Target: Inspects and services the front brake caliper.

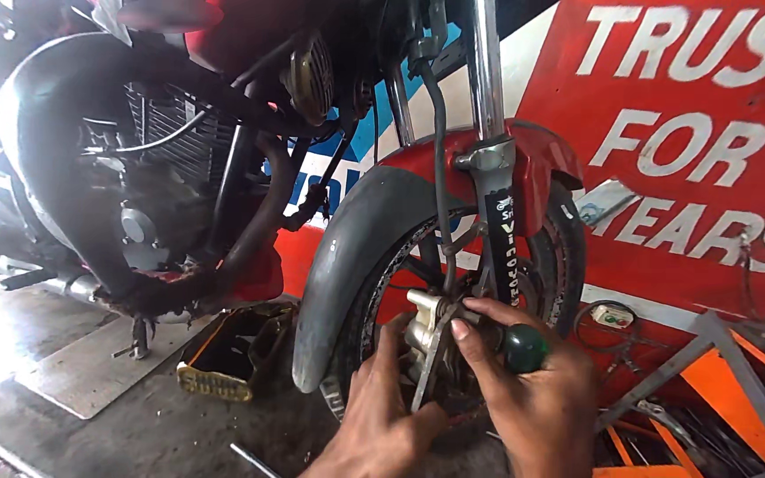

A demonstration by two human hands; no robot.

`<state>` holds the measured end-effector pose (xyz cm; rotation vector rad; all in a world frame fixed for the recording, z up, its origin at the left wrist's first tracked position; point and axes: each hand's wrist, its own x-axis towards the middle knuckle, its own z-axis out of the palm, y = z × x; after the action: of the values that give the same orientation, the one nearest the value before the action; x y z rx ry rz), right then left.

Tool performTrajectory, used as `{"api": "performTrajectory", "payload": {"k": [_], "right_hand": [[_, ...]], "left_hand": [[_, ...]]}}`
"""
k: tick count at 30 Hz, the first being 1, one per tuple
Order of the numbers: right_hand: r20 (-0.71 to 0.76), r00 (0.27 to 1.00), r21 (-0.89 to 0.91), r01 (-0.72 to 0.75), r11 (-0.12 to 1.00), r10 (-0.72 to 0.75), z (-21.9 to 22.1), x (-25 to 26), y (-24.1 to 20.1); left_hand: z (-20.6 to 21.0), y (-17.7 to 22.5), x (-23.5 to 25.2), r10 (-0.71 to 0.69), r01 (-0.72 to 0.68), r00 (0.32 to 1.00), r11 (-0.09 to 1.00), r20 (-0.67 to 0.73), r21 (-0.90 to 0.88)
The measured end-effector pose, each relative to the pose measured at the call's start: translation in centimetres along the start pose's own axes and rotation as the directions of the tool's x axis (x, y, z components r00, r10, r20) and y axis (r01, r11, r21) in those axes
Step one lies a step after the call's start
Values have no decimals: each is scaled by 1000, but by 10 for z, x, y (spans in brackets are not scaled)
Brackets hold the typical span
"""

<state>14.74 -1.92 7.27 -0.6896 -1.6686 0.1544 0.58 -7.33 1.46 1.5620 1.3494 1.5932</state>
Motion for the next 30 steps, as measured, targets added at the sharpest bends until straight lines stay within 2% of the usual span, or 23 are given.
{"api": "performTrajectory", "payload": {"k": [9, 15, 20, 22, 24, 27, 28, 30], "right_hand": [[-122, 985, 392, -65, 918, 122, 25, -18, 15], [-122, 981, 481, -72, 874, 148, 32, -25, 16], [-141, 973, 397, -115, 911, 184, 11, -34, 2], [-166, 974, 311, -95, 946, 153, -2, -38, 4], [-94, 992, 162, -74, 984, 90, -18, -41, 11], [179, 979, -65, -91, 994, 101, -38, -44, 19], [214, 972, -102, -79, 992, 100, -36, -45, 21], [173, 982, -70, -66, 995, 77, -24, -48, 25]], "left_hand": [[-22, -7, 1, 117, -106, 992, 972, -42, 211], [-30, -10, 5, 142, -132, 989, 965, -27, 227], [-20, -10, 5, 78, -87, 993, 991, 85, 101], [-14, -10, 5, 82, -82, 990, 997, 116, 2], [-11, -10, 5, 104, -90, 986, 990, 129, -108], [-12, -5, 4, 120, -85, 982, 969, 143, -230], [-12, -4, 4, 125, -87, 982, 965, 145, -246], [-11, -4, 4, 121, -83, 982, 965, 144, -248]]}}
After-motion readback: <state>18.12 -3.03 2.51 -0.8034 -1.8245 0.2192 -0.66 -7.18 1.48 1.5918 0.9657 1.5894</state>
